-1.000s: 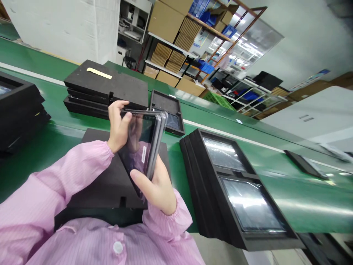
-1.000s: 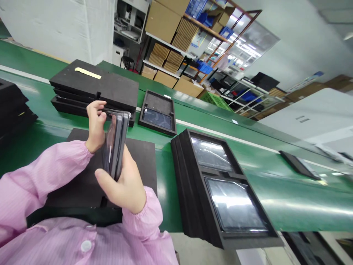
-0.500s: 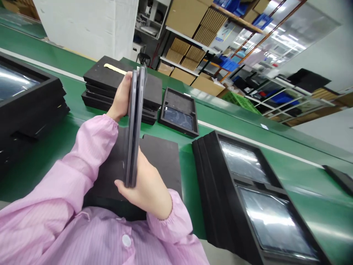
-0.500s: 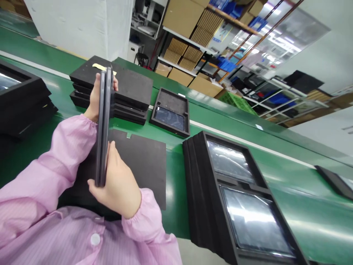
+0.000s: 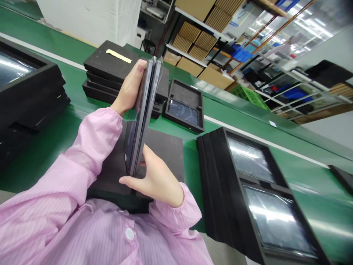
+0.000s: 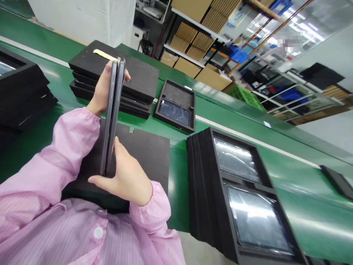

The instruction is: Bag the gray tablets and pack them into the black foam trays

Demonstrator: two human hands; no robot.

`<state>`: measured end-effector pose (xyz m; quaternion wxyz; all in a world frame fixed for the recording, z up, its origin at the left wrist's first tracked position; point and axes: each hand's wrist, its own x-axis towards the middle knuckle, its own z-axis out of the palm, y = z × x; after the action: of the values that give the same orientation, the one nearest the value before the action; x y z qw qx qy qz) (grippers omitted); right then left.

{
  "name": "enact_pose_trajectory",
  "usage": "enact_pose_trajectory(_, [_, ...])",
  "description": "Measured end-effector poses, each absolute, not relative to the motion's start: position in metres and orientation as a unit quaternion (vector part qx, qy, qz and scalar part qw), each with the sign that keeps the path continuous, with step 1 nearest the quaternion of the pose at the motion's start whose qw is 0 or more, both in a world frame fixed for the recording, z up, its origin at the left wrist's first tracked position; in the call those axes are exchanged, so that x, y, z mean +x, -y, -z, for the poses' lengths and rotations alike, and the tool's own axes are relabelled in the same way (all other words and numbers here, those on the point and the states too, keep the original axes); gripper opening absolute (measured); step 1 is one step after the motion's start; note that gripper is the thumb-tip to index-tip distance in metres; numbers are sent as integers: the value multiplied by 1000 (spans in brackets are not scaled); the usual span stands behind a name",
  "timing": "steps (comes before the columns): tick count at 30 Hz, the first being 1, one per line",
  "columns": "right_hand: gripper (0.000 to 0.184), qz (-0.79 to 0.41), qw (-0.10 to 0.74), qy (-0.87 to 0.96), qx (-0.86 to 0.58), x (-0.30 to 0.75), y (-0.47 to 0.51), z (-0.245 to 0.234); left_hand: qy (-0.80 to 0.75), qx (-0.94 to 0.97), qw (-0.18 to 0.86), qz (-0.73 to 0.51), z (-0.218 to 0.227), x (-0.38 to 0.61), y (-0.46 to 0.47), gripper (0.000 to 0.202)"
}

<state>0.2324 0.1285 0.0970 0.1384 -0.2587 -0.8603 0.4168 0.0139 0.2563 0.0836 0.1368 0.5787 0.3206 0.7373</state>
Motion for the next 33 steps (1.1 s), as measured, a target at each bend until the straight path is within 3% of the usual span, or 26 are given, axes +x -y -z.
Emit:
enact_pose_trajectory(7, [49,-451,186,830,-271,233,-134,-96,-258,623,132,-727,-102,30,-233,36])
enact_pose_trajectory(17, [41,-483,408,721,-284,222,-154,-99,-310,626,197,-687,-112,34,-213,48])
enact_pose_trajectory(22, [54,-421,452,746,-251,213,-178,-127,-287,682,210,-639,-120,43,-196,63])
enact_pose_trajectory(29, [90,-418,395,793,-200,213,-206,-141,-263,720,221,-603,-122,39,-193,71])
enact_pose_trajectory(33, [97,-446,368,799,-164,210,-206,-138,-253,694,287,-610,-121,36,-186,70])
